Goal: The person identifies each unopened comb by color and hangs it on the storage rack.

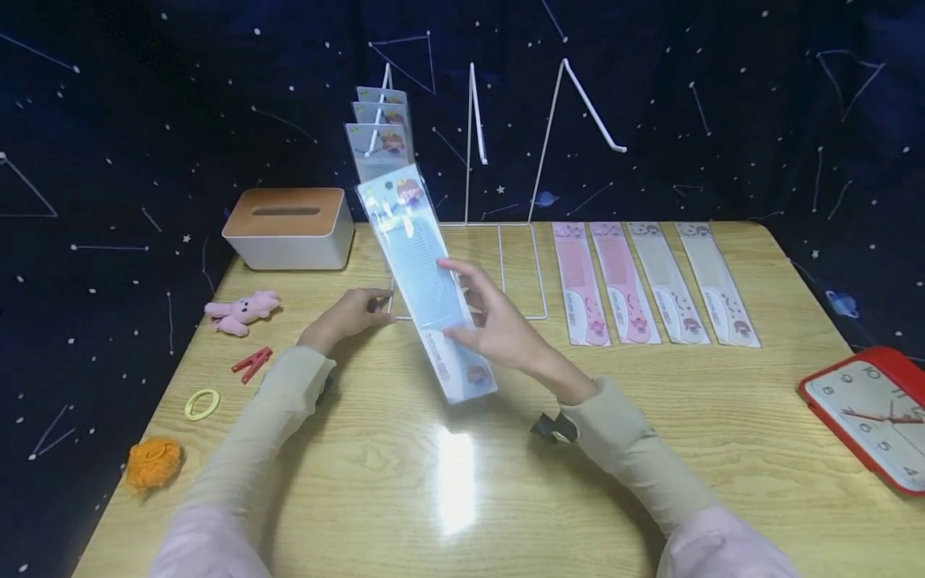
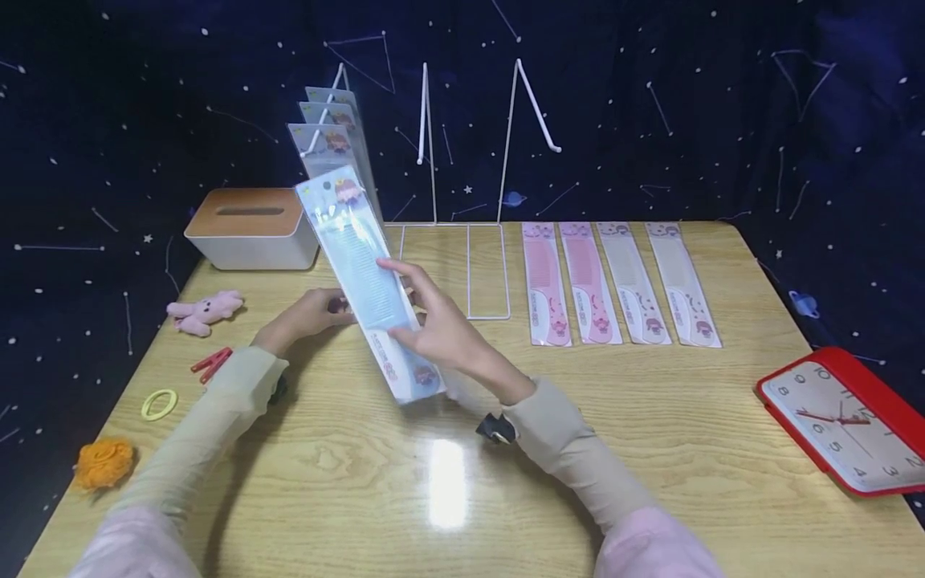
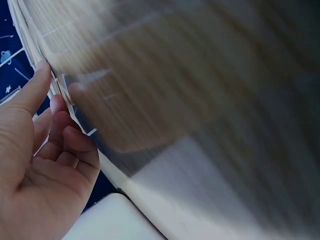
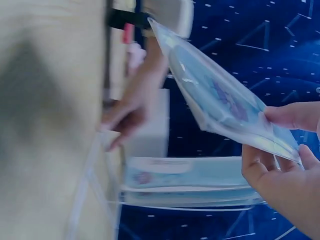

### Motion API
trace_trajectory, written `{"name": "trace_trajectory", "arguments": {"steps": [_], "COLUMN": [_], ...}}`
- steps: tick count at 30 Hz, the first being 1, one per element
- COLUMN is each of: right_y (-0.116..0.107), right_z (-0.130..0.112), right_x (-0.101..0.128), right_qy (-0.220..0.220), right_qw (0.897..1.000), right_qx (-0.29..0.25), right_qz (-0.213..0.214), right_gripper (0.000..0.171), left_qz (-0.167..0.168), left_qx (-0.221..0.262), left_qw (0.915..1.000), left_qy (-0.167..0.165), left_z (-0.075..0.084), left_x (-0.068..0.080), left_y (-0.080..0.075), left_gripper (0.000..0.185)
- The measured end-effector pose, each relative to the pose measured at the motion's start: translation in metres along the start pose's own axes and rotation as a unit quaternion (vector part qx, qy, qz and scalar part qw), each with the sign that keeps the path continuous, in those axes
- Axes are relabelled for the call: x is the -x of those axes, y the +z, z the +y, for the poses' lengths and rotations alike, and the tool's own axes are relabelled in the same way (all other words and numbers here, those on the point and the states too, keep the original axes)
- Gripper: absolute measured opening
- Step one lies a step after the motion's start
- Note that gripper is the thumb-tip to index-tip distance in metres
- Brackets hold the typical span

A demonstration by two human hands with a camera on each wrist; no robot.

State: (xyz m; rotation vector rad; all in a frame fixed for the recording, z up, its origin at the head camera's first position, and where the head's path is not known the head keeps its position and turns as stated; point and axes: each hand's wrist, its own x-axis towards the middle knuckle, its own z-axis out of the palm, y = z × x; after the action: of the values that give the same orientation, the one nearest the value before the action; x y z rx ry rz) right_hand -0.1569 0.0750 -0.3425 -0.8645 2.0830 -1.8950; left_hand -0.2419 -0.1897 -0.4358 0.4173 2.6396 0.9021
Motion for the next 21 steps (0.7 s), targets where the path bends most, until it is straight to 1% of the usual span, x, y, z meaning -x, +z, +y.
{"name": "trace_trajectory", "arguments": {"steps": [4, 7, 16, 21], "right_y": [0.001, 0.003, 0.003, 0.0], "right_z": [-0.015, -0.018, -0.01, 0.0], "right_x": [-0.016, -0.024, -0.037, -0.052], "right_qy": [-0.028, -0.037, -0.027, -0.022], "right_qw": [0.999, 0.998, 0.997, 0.995], "right_qx": [0.021, 0.04, 0.07, 0.092], "right_qz": [0.006, 0.008, 0.024, 0.031], "right_gripper": [0.079, 0.079, 0.077, 0.075], "left_qz": [0.001, 0.003, 0.009, 0.006], "left_qx": [0.001, -0.002, -0.001, 0.003], "left_qw": [1.0, 0.9999, 0.9998, 0.9999], "left_qy": [0.004, 0.011, 0.017, 0.012], "left_z": [-0.001, -0.001, -0.002, -0.002], "left_x": [0.0, 0.0, 0.0, 0.0], "left_y": [0.001, 0.001, 0.001, 0.001], "left_gripper": [0.057, 0.056, 0.056, 0.058]}}
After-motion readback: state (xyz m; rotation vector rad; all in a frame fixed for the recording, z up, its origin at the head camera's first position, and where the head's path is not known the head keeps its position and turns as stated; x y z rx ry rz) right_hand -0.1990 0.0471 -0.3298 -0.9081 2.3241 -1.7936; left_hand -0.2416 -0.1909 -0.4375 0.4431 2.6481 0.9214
